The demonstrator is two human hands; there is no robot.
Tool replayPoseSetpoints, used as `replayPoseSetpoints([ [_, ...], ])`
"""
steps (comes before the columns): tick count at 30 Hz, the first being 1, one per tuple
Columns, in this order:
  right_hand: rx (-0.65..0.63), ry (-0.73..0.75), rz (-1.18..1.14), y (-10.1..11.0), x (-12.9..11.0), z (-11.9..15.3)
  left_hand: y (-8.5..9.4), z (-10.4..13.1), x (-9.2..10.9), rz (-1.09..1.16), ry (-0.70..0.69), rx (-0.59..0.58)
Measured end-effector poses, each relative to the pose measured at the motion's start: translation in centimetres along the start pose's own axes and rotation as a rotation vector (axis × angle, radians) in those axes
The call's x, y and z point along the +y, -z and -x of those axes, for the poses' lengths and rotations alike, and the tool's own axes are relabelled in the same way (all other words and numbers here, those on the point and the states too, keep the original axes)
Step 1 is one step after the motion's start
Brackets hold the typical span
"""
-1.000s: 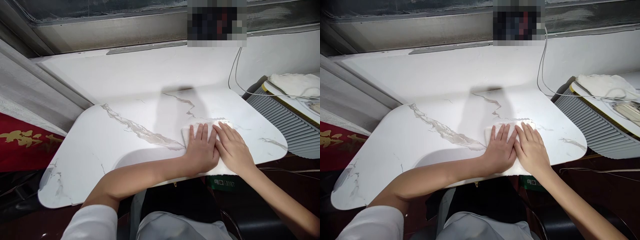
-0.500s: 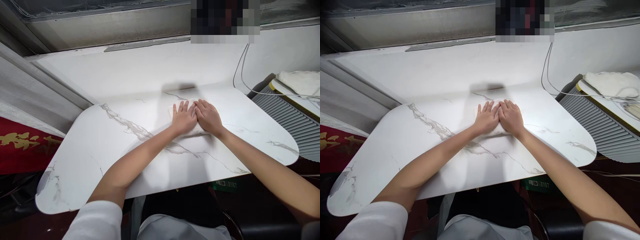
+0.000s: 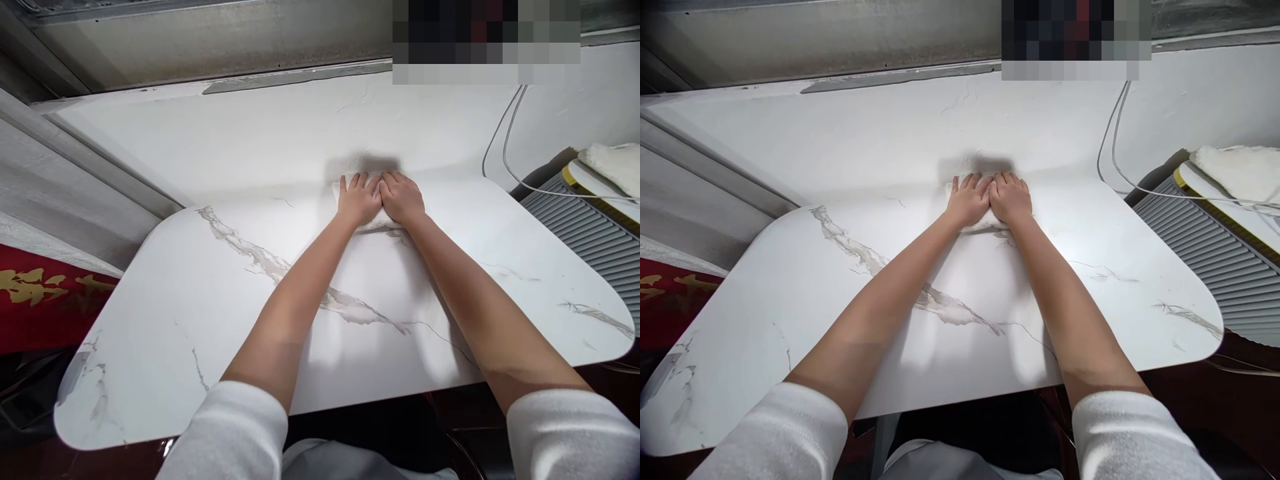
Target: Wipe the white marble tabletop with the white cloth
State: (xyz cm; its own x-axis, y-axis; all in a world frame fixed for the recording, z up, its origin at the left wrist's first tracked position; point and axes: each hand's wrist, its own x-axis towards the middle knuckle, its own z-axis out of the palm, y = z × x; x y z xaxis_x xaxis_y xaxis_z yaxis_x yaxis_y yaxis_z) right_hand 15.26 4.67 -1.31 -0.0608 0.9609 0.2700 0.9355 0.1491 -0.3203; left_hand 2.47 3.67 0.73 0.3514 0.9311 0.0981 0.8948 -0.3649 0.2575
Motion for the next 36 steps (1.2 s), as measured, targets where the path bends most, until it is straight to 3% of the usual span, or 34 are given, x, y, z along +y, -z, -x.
replayPoseSetpoints([
  [6,-0.112,0.009,0.094,0.8,-0.6,-0.1,0.0,-0.1,0.0,-0.009,0.015,0.009],
  [14,-0.082,0.003,0.088,1.0,-1.0,1.0,-0.2,0.5,0.2,-0.006,0.026,0.013],
  [19,-0.071,0.017,0.061,1.2,-1.2,3.0,-0.2,2.6,0.7,-0.007,0.021,0.009],
  [23,-0.047,0.006,0.008,1.6,-1.8,6.7,0.0,6.2,1.5,-0.019,0.011,-0.018],
  [27,-0.035,0.006,-0.029,2.3,-2.9,11.8,0.3,11.3,2.5,-0.029,-0.028,-0.015],
  [36,-0.130,0.097,0.035,5.2,-6.2,22.5,0.8,22.6,4.2,-0.058,-0.116,0.028],
])
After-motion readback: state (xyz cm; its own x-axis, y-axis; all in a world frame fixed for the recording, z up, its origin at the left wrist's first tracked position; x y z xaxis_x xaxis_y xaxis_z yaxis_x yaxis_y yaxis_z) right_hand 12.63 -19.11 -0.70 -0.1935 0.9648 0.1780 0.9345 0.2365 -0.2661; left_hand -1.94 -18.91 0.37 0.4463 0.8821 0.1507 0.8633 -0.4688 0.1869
